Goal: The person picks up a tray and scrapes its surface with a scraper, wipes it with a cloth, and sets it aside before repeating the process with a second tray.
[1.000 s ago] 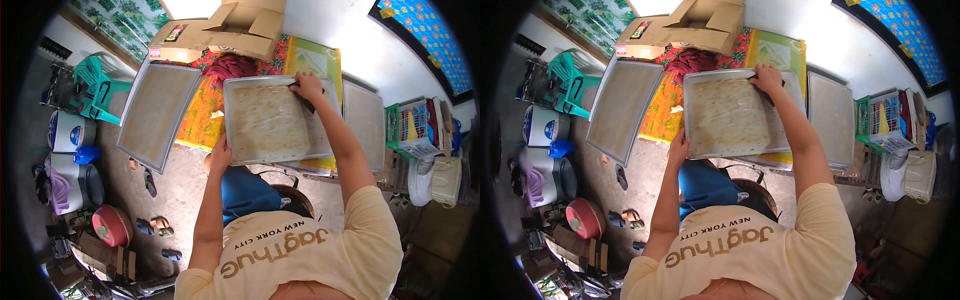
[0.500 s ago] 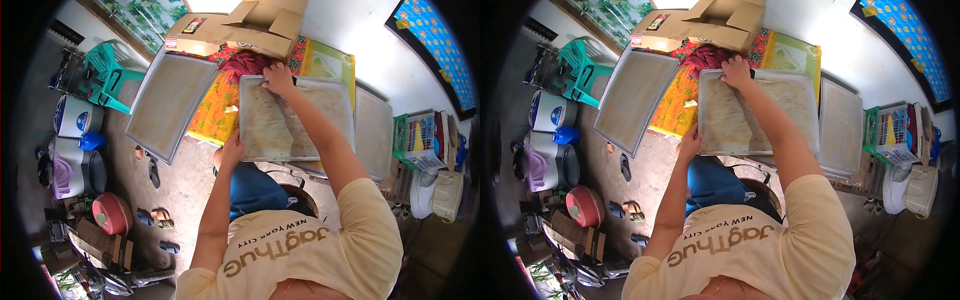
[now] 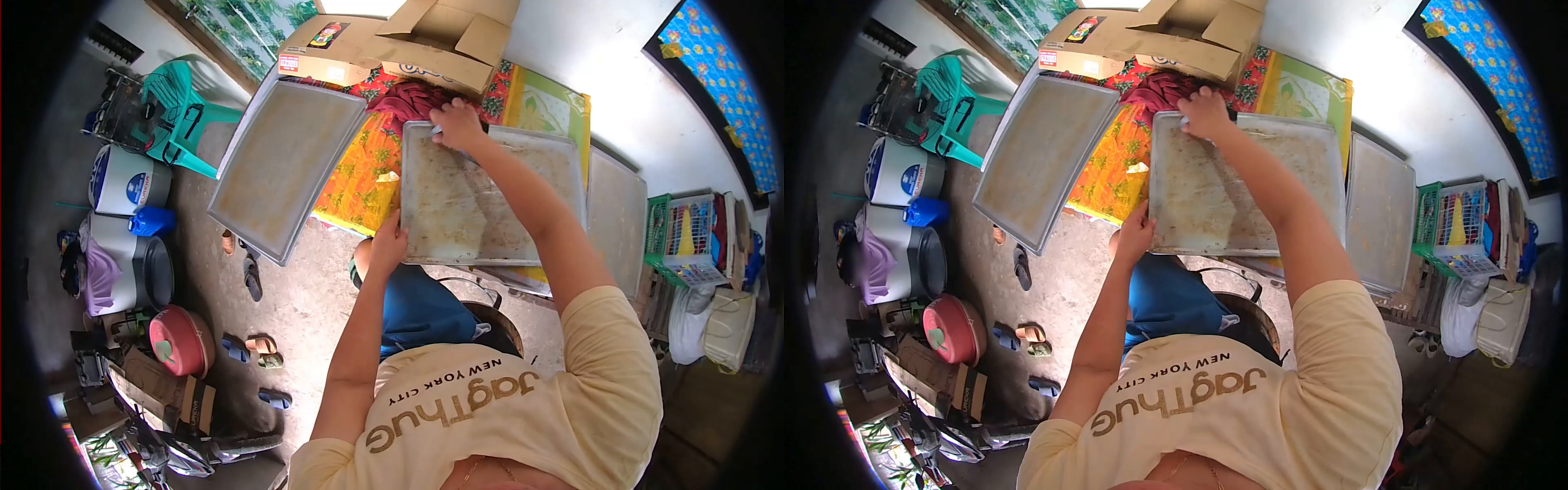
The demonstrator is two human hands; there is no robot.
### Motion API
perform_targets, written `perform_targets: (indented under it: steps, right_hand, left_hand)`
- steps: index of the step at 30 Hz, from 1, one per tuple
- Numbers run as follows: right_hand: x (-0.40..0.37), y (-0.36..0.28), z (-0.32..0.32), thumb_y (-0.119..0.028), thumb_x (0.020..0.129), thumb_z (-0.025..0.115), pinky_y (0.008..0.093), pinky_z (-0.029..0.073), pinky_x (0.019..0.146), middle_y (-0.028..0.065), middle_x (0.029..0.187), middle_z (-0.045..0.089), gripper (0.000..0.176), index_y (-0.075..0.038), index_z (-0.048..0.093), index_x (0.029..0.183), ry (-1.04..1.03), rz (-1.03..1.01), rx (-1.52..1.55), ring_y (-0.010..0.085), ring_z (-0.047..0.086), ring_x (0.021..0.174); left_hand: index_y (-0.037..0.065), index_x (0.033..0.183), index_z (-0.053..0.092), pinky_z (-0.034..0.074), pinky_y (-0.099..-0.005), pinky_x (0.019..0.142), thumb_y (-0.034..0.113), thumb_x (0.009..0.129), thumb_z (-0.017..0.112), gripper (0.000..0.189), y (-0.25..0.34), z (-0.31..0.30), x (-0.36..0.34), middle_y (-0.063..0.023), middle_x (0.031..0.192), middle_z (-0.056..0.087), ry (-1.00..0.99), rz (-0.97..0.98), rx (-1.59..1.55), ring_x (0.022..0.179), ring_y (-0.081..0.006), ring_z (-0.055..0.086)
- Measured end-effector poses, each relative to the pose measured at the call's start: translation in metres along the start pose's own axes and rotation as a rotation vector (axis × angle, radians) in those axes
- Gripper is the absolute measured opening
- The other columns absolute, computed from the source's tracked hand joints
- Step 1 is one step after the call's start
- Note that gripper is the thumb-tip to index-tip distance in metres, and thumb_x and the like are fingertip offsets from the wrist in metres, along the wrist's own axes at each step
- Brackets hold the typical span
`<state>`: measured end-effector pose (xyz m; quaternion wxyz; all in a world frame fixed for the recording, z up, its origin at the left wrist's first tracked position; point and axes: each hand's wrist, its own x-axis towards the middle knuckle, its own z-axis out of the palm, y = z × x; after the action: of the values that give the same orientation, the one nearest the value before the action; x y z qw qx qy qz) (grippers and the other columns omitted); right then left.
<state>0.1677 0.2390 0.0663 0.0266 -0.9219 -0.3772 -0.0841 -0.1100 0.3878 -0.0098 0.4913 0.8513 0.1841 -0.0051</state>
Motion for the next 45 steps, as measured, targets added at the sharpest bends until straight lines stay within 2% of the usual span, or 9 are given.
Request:
perform_targets:
  steps: [9,12,20,23,28,32,36,42,45]
  right_hand:
    - [0.006,0.002,-0.001,-0.039,0.069,0.08,0.0451,0.047,0.082,0.0018,0.096,0.064,0.036,-0.019,0.06,0.092,0.05,0.027,0.032,0.0283,0.054,0.105]
    - [0.008,-0.009,-0.001,-0.039,0.067,0.081,0.0454,0.048,0.084,0.0052,0.101,0.066,0.04,-0.018,0.065,0.097,-0.191,-0.043,0.119,0.0286,0.054,0.108]
    - [-0.003,-0.021,-0.007,-0.04,0.07,0.08,0.0469,0.048,0.083,0.0044,0.1,0.064,0.04,-0.018,0.059,0.097,-0.06,-0.064,0.056,0.0296,0.053,0.107]
    - [-0.015,-0.019,-0.01,-0.039,0.07,0.081,0.0476,0.048,0.084,0.0058,0.1,0.063,0.041,-0.017,0.058,0.097,-0.089,-0.055,0.068,0.0308,0.054,0.107]
    - [-0.023,0.003,-0.004,-0.042,0.069,0.081,0.0471,0.047,0.086,0.0072,0.104,0.064,0.044,-0.018,0.061,0.099,-0.163,0.049,0.187,0.0306,0.054,0.11]
    - [-0.039,-0.008,-0.007,-0.045,0.067,0.081,0.0465,0.047,0.086,0.007,0.103,0.064,0.045,-0.018,0.061,0.097,-0.243,-0.139,0.188,0.0305,0.055,0.107]
    - [-0.1,-0.059,-0.013,-0.043,0.069,0.081,0.0448,0.048,0.085,0.006,0.101,0.064,0.042,-0.018,0.061,0.097,-0.32,-0.385,0.198,0.03,0.056,0.105]
    - [-0.147,-0.056,-0.035,-0.036,0.072,0.079,0.0444,0.046,0.085,0.0036,0.099,0.063,0.034,-0.018,0.063,0.096,-0.315,-0.231,0.317,0.0276,0.055,0.106]
    - [-0.151,-0.071,-0.027,-0.035,0.071,0.079,0.0433,0.046,0.084,0.0024,0.099,0.063,0.034,-0.016,0.063,0.095,-0.227,-0.241,0.294,0.0255,0.056,0.105]
  left_hand:
    - [0.009,0.14,0.05,0.048,-0.032,0.073,0.014,0.088,0.063,0.054,0.012,-0.004,-0.003,-0.0074,0.081,0.06,0.001,-0.028,0.01,0.076,-0.019,0.058]
    - [0.008,0.141,0.05,0.048,-0.0323,0.073,0.014,0.088,0.063,0.055,0.021,-0.009,-0.007,-0.0076,0.082,0.06,-0.005,-0.054,0.043,0.077,-0.0194,0.059]
    - [0.008,0.141,0.05,0.048,-0.0322,0.072,0.013,0.086,0.064,0.057,0.007,-0.004,-0.001,-0.0088,0.081,0.059,-0.009,-0.019,0.02,0.075,-0.0193,0.058]
    - [0.003,0.136,0.053,0.049,-0.0374,0.075,0.012,0.086,0.062,0.052,0.009,-0.005,-0.001,-0.0154,0.087,0.064,-0.02,-0.04,-0.005,0.079,-0.0271,0.062]
    - [0.005,0.139,0.052,0.05,-0.0348,0.076,0.01,0.088,0.06,0.051,0.008,-0.01,0.004,-0.0129,0.084,0.063,-0.087,-0.099,-0.14,0.077,-0.0216,0.062]
    - [0.012,0.145,0.046,0.053,-0.0286,0.045,0.01,0.095,0.052,0.051,0.007,-0.016,0.005,-0.0042,0.086,0.062,-0.208,-0.203,-0.364,0.06,-0.013,0.059]
    - [0.01,0.146,0.045,0.055,-0.0302,0.047,0.007,0.094,0.051,0.052,-0.004,-0.011,0.01,-0.0056,0.089,0.063,-0.193,-0.157,-0.315,0.061,-0.0139,0.06]
    - [0.006,0.146,0.043,0.053,-0.0291,0.043,0.004,0.092,0.052,0.054,0.0,-0.013,0.012,-0.0049,0.082,0.058,-0.188,-0.196,-0.361,0.06,-0.0153,0.062]
    - [0.005,0.142,0.05,0.049,-0.0277,0.059,0.003,0.09,0.057,0.053,0.013,-0.015,0.007,-0.0021,0.08,0.058,-0.142,-0.21,-0.356,0.066,-0.0112,0.054]
